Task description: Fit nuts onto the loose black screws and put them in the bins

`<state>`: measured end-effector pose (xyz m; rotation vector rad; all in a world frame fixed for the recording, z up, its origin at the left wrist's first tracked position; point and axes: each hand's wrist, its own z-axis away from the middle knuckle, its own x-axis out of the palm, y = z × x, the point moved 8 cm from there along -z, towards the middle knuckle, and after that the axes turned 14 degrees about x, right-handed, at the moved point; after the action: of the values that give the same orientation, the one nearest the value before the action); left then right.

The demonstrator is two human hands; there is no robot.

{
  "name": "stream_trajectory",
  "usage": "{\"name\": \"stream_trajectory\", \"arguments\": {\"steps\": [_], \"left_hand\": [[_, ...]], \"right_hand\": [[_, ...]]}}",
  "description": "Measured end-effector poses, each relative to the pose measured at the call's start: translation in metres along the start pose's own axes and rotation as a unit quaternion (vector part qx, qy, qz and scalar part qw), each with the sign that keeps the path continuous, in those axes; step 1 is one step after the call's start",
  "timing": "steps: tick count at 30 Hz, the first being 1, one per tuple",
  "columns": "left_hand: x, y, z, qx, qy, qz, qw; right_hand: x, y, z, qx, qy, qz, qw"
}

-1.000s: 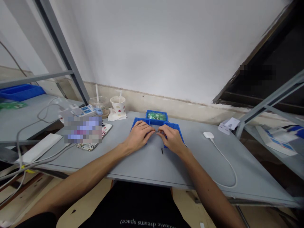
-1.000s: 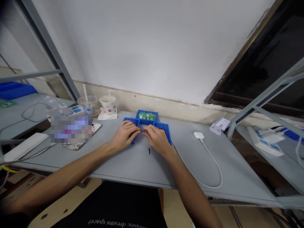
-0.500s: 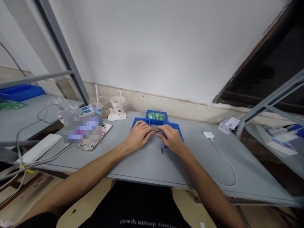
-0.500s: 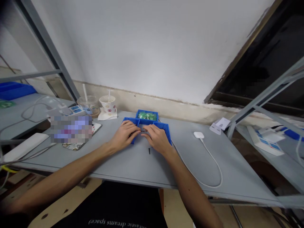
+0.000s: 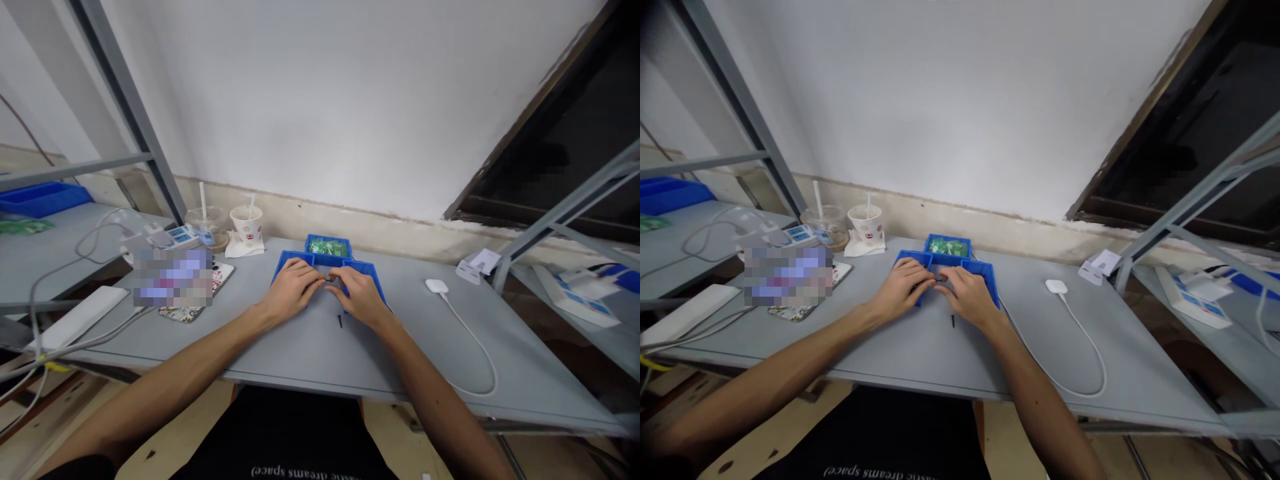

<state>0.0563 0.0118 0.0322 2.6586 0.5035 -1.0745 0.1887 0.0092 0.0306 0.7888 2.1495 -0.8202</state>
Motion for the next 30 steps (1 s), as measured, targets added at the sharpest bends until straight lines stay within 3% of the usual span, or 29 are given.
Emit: {"name": "stream_trajectory", "arguments": {"steps": [30], "left_hand": [[0.0042,0.0001,0.0007,-0.003,-0.020,0.006,1.000]], "right_hand": [[0.0065,0.0003,0.0004,0.000,-0.034,0.012,0.999]]}}
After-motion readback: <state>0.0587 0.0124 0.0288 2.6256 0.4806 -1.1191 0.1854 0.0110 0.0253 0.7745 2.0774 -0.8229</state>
